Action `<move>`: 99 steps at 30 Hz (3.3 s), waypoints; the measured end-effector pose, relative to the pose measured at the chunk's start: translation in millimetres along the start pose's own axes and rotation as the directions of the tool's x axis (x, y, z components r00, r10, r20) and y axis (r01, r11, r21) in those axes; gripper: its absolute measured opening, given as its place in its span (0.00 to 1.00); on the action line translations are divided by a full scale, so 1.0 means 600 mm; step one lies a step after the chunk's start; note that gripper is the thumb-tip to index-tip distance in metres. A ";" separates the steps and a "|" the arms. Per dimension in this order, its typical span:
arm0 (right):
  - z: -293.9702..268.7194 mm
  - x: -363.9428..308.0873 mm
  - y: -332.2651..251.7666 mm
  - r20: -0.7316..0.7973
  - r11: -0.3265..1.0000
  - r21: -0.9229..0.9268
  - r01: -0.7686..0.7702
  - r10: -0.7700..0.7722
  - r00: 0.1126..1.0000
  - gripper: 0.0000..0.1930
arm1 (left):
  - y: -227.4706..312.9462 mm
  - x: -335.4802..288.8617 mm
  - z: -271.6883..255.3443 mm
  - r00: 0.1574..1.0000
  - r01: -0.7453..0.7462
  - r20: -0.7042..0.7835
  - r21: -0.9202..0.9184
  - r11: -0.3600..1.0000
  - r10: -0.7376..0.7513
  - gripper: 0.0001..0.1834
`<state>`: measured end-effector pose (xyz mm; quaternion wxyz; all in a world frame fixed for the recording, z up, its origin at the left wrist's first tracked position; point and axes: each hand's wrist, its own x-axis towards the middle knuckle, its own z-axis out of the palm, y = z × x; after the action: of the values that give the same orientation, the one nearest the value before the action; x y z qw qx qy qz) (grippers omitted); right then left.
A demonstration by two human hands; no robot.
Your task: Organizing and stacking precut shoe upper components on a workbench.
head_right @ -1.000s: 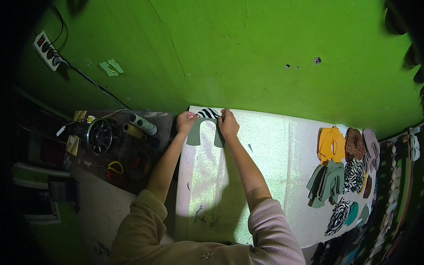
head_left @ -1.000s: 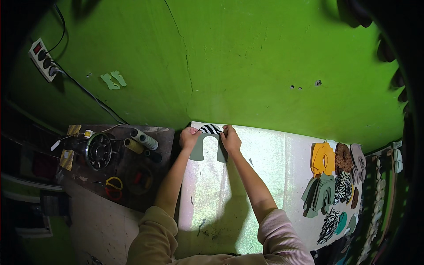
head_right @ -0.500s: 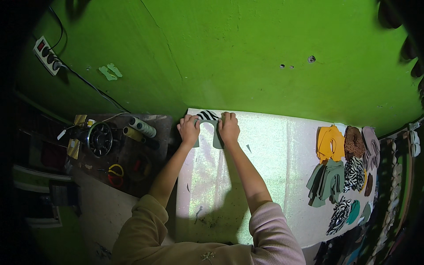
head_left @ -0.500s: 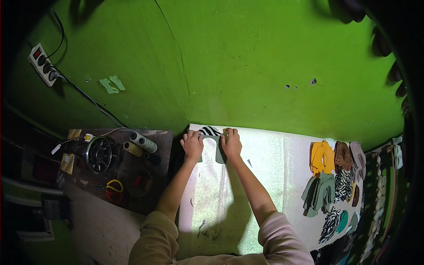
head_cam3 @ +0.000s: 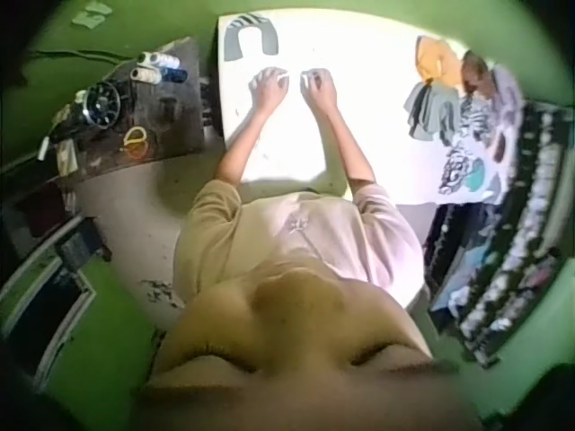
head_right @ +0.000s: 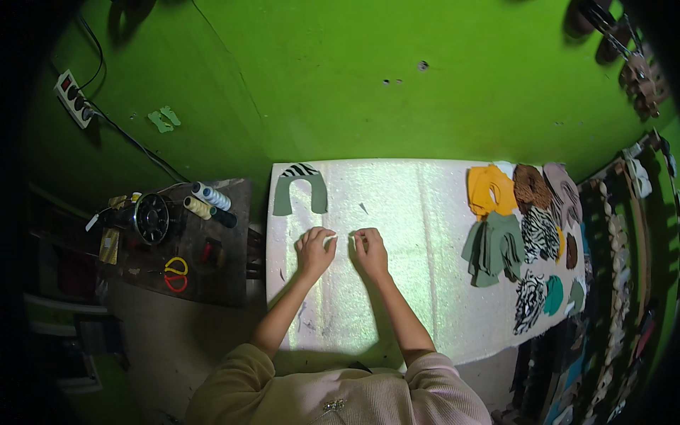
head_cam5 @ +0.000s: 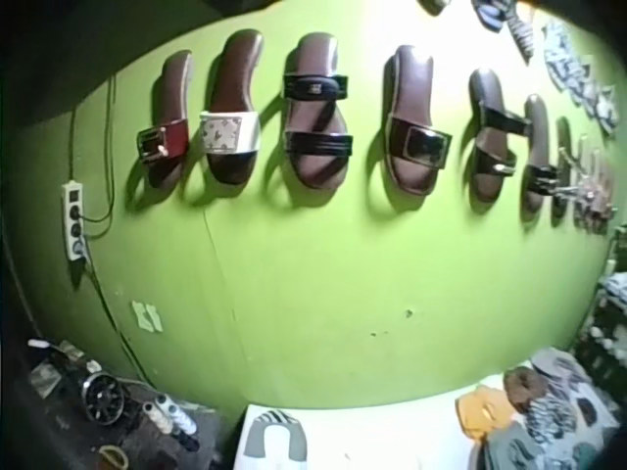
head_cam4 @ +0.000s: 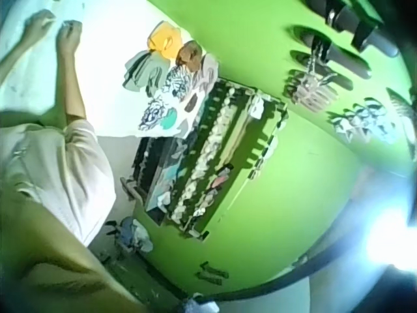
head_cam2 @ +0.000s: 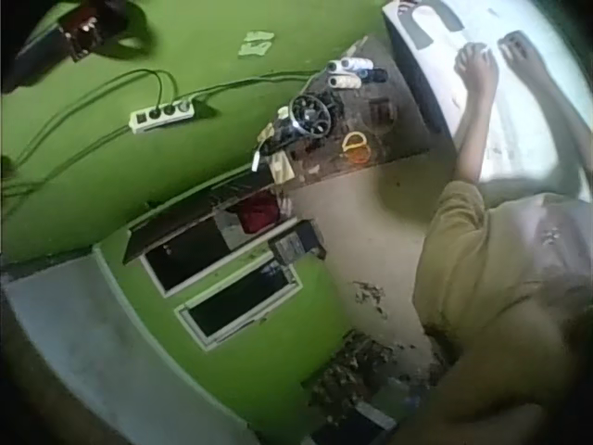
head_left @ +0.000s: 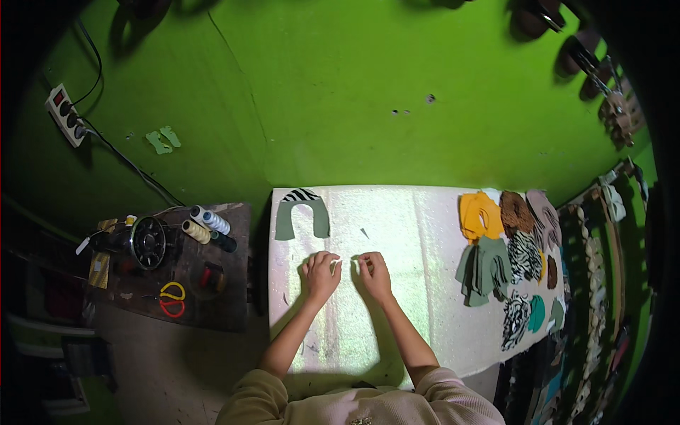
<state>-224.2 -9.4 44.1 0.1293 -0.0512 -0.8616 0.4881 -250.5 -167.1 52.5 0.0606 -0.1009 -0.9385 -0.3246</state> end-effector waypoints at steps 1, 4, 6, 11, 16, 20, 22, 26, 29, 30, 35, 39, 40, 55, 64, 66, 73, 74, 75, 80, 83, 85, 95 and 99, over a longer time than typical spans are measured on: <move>-0.016 -0.018 0.000 0.001 1.000 -0.001 -0.014 0.014 1.000 0.07 | 0.016 -0.017 0.002 1.000 -0.004 0.018 -0.007 1.000 0.005 0.09; -0.066 -0.066 0.002 -0.012 0.999 0.003 -0.047 0.047 0.999 0.07 | 0.064 -0.056 0.010 0.998 -0.056 0.038 -0.021 0.998 0.057 0.07; -0.100 -0.091 0.004 -0.024 0.997 -0.004 -0.075 0.074 0.997 0.08 | 0.091 -0.083 0.021 0.994 -0.093 0.049 -0.030 0.995 0.094 0.07; -0.176 -0.148 0.020 -0.061 0.991 0.004 -0.136 0.136 0.989 0.09 | 0.166 -0.127 0.054 0.987 -0.144 0.057 -0.081 0.986 0.149 0.06; -0.268 -0.186 0.055 -0.100 0.992 0.008 -0.128 0.128 0.987 0.08 | 0.247 -0.165 0.099 0.980 -0.175 0.067 -0.135 0.975 0.186 0.05; -0.351 -0.214 0.091 -0.129 0.994 -0.019 -0.112 0.109 0.986 0.08 | 0.316 -0.191 0.143 0.976 -0.178 0.091 -0.165 0.970 0.195 0.05; -0.394 -0.225 0.112 -0.145 0.991 -0.020 -0.135 0.130 0.981 0.07 | 0.353 -0.199 0.164 0.973 -0.188 0.106 -0.154 0.970 0.205 0.06; -0.475 -0.228 0.156 -0.173 0.994 -0.068 -0.089 0.076 0.982 0.08 | 0.415 -0.205 0.208 0.965 -0.224 0.096 -0.187 0.956 0.245 0.07; -0.531 -0.220 0.196 -0.176 0.993 -0.112 -0.037 0.017 0.984 0.07 | 0.456 -0.200 0.240 0.957 -0.270 0.058 -0.164 0.949 0.283 0.08; -0.547 -0.214 0.203 -0.172 0.993 -0.117 -0.026 0.006 0.985 0.07 | 0.467 -0.197 0.252 0.956 -0.282 0.041 -0.157 0.946 0.292 0.08; -0.615 -0.176 0.238 -0.171 0.993 -0.117 -0.006 -0.014 0.985 0.06 | 0.509 -0.163 0.303 0.959 -0.282 0.003 -0.113 0.953 0.284 0.13; -0.658 -0.136 0.275 -0.176 0.981 -0.192 0.033 -0.068 0.982 0.07 | 0.542 -0.126 0.332 0.967 -0.251 0.021 -0.092 0.964 0.253 0.16; -0.666 -0.125 0.284 -0.177 0.978 -0.204 0.032 -0.069 0.982 0.07 | 0.549 -0.117 0.339 0.967 -0.254 0.011 -0.085 0.964 0.256 0.16; -0.690 0.007 0.357 0.069 0.923 -0.375 0.085 -0.063 0.996 0.22 | 0.578 -0.043 0.391 0.983 -0.145 0.131 0.100 0.984 0.131 0.34; -0.687 0.020 0.348 0.120 0.903 -0.427 0.056 -0.005 0.993 0.30 | 0.581 -0.056 0.398 0.967 -0.251 -0.050 0.010 0.968 0.251 0.20; -0.688 0.014 0.347 0.075 0.919 -0.388 0.072 -0.046 0.996 0.28 | 0.580 -0.053 0.396 0.949 -0.309 -0.068 0.011 0.951 0.309 0.16; -0.685 -0.007 0.351 -0.020 0.890 -0.404 0.210 -0.238 0.971 0.19 | 0.582 -0.049 0.391 0.936 -0.351 -0.055 -0.095 0.932 0.347 0.09; -0.686 -0.009 0.352 -0.037 0.896 -0.401 0.193 -0.227 0.973 0.18 | 0.582 -0.051 0.391 0.939 -0.342 -0.069 -0.118 0.932 0.336 0.09; -0.688 -0.011 0.352 -0.054 0.900 -0.398 0.178 -0.217 0.975 0.17 | 0.582 -0.052 0.391 0.942 -0.335 -0.084 -0.142 0.931 0.326 0.08; -0.705 -0.032 0.332 -0.206 0.876 -0.430 0.217 -0.329 0.922 0.08 | 0.584 -0.061 0.375 0.924 -0.383 -0.098 -0.266 0.885 0.370 0.08; -0.718 -0.057 0.302 -0.278 0.864 -0.433 0.257 -0.399 0.874 0.09 | 0.592 -0.076 0.352 0.900 -0.432 -0.121 -0.390 0.813 0.419 0.09; -0.730 -0.086 0.278 -0.262 0.844 -0.440 0.307 -0.448 0.855 0.09 | 0.599 -0.099 0.329 0.906 -0.413 -0.129 -0.482 0.773 0.403 0.08; -0.674 -0.273 0.173 -0.213 0.979 -0.017 0.203 -0.201 0.956 0.07 | 0.542 -0.264 0.237 0.969 -0.233 -0.147 -0.810 0.538 0.197 0.07; -0.640 -0.326 0.168 -0.089 0.986 0.161 -0.043 0.058 0.994 0.09 | 0.488 -0.319 0.208 0.994 -0.024 0.062 -0.695 0.718 0.093 0.04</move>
<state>65.0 318.8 112.5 0.1606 -0.0853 -0.8113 0.5556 -3.5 107.2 95.3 -0.0146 -0.1606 -0.7471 -0.6448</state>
